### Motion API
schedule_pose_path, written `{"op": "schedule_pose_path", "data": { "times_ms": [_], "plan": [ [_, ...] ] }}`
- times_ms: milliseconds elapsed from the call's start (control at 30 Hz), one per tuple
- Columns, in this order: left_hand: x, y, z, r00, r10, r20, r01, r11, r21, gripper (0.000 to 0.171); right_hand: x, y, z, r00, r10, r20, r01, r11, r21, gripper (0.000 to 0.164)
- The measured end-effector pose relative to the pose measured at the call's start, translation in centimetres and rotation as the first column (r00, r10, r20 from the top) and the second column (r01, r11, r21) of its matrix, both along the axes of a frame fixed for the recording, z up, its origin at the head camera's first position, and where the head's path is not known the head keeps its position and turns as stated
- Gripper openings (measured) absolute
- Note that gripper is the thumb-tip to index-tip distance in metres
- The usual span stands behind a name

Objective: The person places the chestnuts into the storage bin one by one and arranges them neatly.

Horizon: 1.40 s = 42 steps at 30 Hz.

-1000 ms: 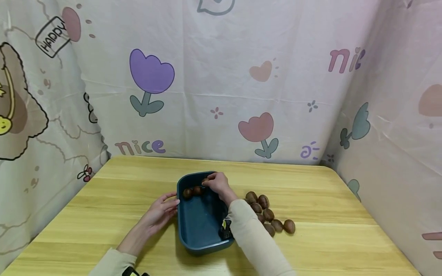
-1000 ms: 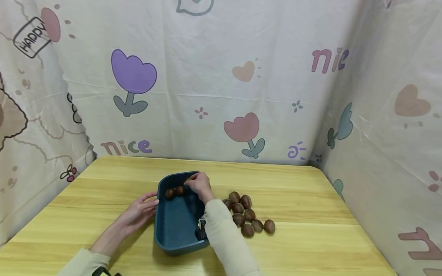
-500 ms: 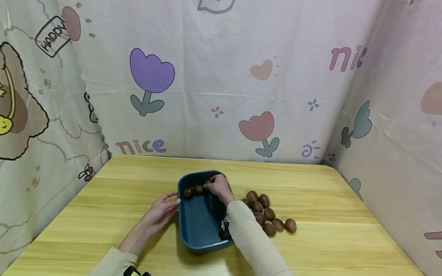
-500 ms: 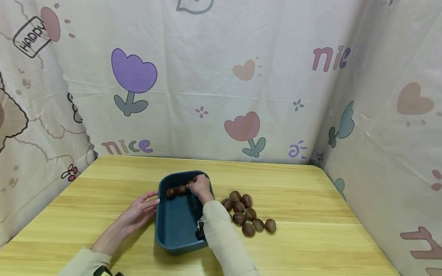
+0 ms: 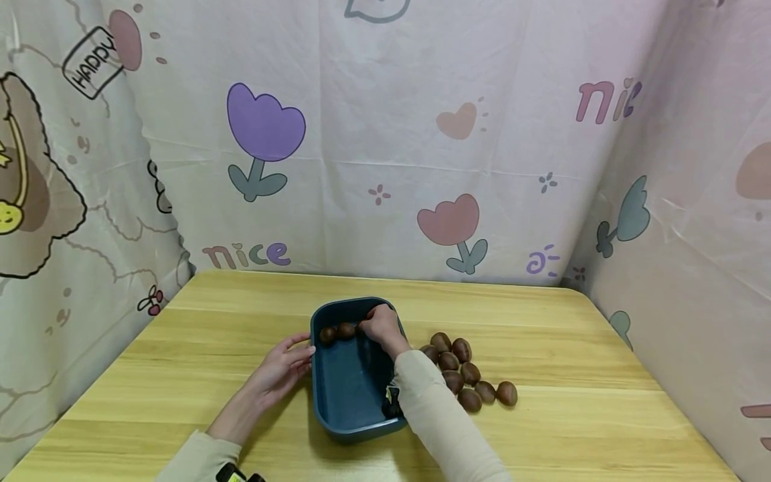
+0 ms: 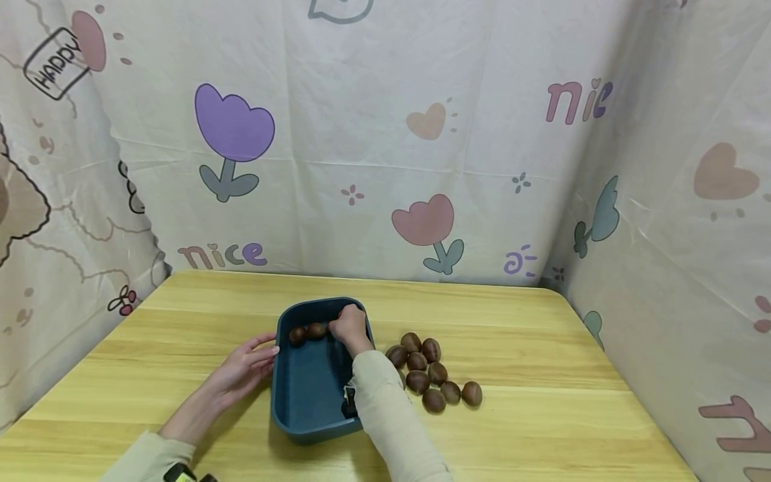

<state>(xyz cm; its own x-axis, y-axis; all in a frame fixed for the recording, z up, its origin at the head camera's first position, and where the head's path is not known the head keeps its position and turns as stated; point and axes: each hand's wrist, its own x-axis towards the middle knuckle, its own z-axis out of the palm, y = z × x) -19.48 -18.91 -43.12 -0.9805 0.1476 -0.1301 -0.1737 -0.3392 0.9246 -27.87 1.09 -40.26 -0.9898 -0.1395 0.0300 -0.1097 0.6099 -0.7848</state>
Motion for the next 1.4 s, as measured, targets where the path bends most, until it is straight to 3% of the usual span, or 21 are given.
{"op": "schedule_pose_path", "data": {
  "times_ms": [67, 133, 333, 400, 600, 1067, 1400],
  "plan": [
    [0.1, 0.0, 0.0, 1.000, 0.003, 0.001, -0.003, 1.000, 0.002, 0.032, 0.0, 0.0, 0.0, 1.000, 0.022, 0.004, -0.022, 1.000, -0.005, 0.047],
    [0.1, 0.0, 0.0, 1.000, 0.001, 0.001, -0.001, 1.000, 0.000, 0.033, 0.0, 0.1, 0.4, 0.999, 0.045, 0.012, -0.044, 0.999, -0.024, 0.047],
    [0.1, 0.0, 0.0, 1.000, 0.008, 0.004, -0.008, 1.000, -0.006, 0.031, -0.8, 1.2, 3.2, 0.995, 0.092, -0.026, -0.093, 0.994, -0.051, 0.011],
    [0.0, 0.0, -0.1, 1.000, 0.012, 0.007, -0.012, 1.000, -0.007, 0.031, -1.3, 1.8, 4.2, 0.994, 0.106, -0.037, -0.108, 0.993, -0.053, 0.022],
    [0.0, 0.0, -0.1, 1.000, 0.012, 0.005, -0.012, 1.000, -0.008, 0.036, -2.0, 4.5, 5.9, 0.988, 0.155, -0.027, -0.155, 0.988, -0.009, 0.027],
    [0.0, 0.1, 0.1, 1.000, 0.010, 0.014, -0.010, 1.000, 0.000, 0.040, -1.0, 9.7, 4.0, 0.970, 0.244, 0.006, -0.244, 0.968, 0.062, 0.029],
    [0.1, 0.2, 0.2, 1.000, 0.001, 0.002, -0.001, 1.000, 0.005, 0.041, -0.6, 13.3, 2.2, 0.972, 0.235, -0.012, -0.233, 0.969, 0.081, 0.028]
  ]
}}
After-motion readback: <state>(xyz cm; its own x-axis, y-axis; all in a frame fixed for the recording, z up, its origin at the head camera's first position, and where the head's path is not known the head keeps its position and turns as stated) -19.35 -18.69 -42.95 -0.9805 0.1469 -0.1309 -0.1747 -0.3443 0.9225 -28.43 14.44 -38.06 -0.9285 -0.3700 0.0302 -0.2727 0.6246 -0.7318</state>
